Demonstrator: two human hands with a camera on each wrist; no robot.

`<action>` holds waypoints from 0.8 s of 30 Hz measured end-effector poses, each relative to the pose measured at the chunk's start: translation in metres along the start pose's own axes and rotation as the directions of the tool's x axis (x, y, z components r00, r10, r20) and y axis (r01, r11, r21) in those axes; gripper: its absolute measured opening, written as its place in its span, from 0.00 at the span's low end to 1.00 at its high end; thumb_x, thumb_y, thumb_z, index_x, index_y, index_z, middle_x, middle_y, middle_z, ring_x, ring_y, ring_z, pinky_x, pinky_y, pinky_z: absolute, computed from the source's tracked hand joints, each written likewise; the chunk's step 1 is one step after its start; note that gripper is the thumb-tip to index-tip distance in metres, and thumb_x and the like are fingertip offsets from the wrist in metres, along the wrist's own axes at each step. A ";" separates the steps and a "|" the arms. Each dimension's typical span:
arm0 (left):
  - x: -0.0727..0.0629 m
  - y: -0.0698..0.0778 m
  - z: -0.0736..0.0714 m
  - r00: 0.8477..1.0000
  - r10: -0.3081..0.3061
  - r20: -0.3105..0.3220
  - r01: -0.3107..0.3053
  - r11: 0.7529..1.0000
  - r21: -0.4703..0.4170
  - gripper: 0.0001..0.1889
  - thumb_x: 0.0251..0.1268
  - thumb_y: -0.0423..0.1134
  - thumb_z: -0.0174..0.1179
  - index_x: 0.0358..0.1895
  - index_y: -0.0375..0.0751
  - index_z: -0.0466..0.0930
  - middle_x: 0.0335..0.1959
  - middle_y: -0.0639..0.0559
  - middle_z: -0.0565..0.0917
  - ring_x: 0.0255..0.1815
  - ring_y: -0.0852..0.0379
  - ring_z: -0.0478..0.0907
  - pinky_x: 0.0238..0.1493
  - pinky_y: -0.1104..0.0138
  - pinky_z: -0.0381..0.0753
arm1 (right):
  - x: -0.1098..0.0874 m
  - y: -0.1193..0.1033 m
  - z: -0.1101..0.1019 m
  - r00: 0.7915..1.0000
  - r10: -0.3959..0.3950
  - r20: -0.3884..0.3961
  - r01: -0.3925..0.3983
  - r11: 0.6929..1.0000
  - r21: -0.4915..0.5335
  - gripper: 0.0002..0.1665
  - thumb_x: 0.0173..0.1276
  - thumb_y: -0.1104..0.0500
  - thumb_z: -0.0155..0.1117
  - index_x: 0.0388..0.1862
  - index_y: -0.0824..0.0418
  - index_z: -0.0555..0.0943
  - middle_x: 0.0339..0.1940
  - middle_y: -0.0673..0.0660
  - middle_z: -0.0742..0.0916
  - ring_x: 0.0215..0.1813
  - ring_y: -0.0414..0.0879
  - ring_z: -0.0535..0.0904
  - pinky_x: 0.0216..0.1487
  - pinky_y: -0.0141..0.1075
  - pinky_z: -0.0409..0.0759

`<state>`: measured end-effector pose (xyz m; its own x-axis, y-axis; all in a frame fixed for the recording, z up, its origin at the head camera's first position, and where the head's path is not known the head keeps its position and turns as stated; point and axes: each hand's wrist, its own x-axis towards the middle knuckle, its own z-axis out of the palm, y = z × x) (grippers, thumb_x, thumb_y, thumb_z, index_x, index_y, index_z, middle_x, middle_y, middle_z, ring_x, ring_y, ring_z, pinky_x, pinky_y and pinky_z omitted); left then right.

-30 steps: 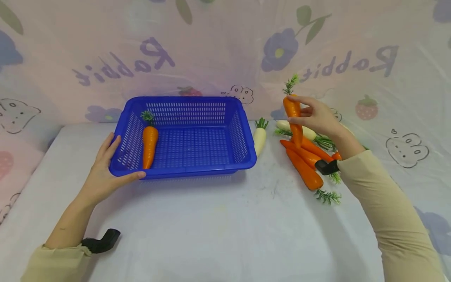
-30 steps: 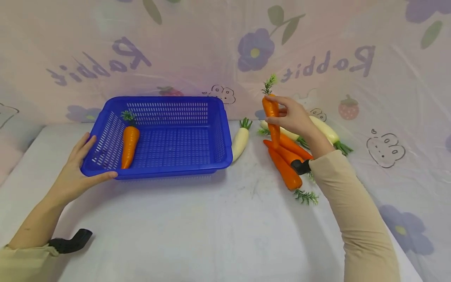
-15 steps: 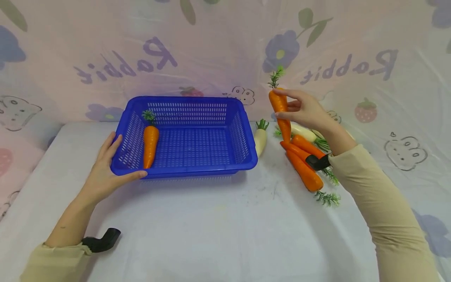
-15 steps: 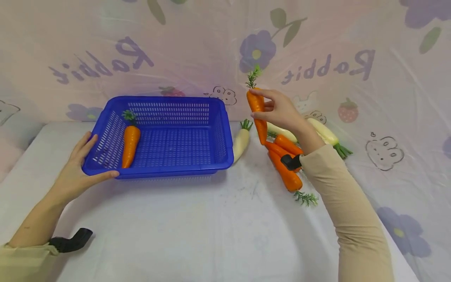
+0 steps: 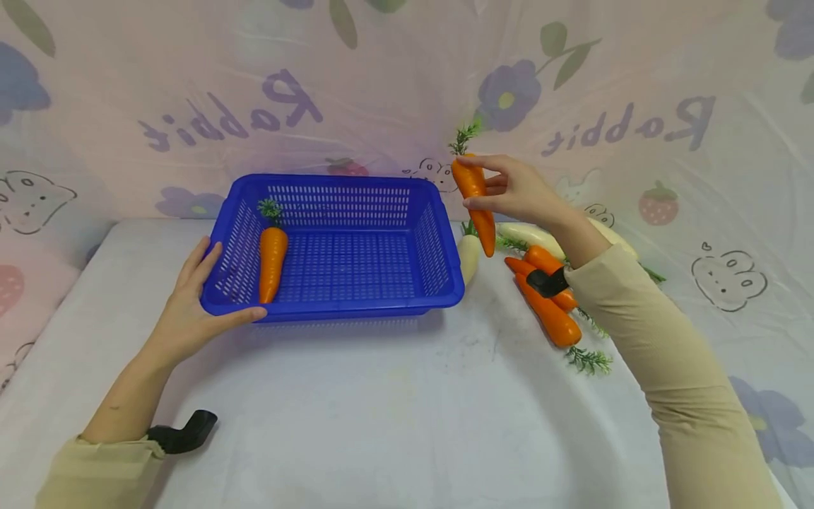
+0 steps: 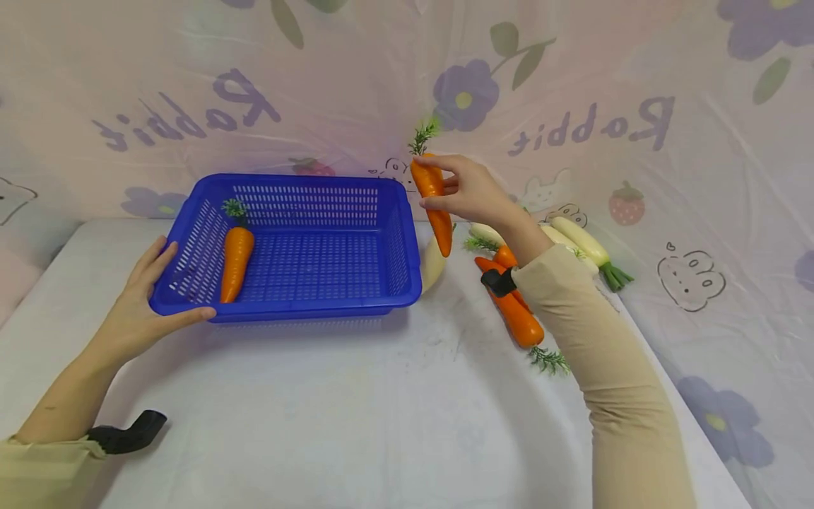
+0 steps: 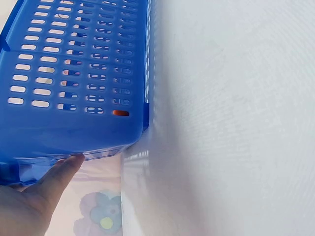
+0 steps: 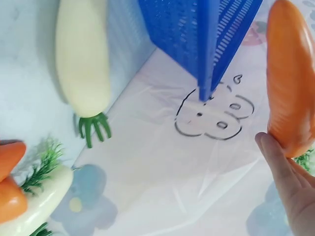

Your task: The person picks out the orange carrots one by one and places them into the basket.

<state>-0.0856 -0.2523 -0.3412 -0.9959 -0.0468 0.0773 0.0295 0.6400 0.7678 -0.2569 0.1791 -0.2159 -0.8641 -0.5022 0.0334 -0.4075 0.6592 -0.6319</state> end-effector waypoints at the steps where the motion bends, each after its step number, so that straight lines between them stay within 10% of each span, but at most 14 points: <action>1: 0.001 0.000 0.000 1.000 0.002 -0.001 -0.002 1.000 -0.004 0.59 0.50 0.50 0.72 0.78 0.52 0.36 0.79 0.51 0.30 0.77 0.33 0.30 0.64 0.27 0.38 | 0.002 -0.002 0.000 1.000 -0.012 0.000 0.012 1.000 0.002 0.38 0.64 0.56 0.67 0.72 0.46 0.66 0.73 0.54 0.68 0.64 0.60 0.74 0.57 0.52 0.80; 24: -0.003 0.002 -0.001 1.000 -0.009 0.003 0.009 1.000 -0.011 0.60 0.49 0.50 0.73 0.78 0.52 0.35 0.79 0.51 0.30 0.77 0.32 0.30 0.65 0.27 0.39 | 0.051 -0.048 0.031 0.984 -0.148 0.098 0.143 0.988 0.064 0.38 0.62 0.59 0.68 0.72 0.51 0.68 0.71 0.57 0.70 0.63 0.57 0.77 0.57 0.46 0.81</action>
<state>-0.0828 -0.2514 -0.3393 -0.9964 -0.0508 0.0684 0.0210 0.6311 0.7754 -0.2723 0.1046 -0.2083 -0.7608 -0.6470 0.0506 -0.5068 0.5436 -0.6690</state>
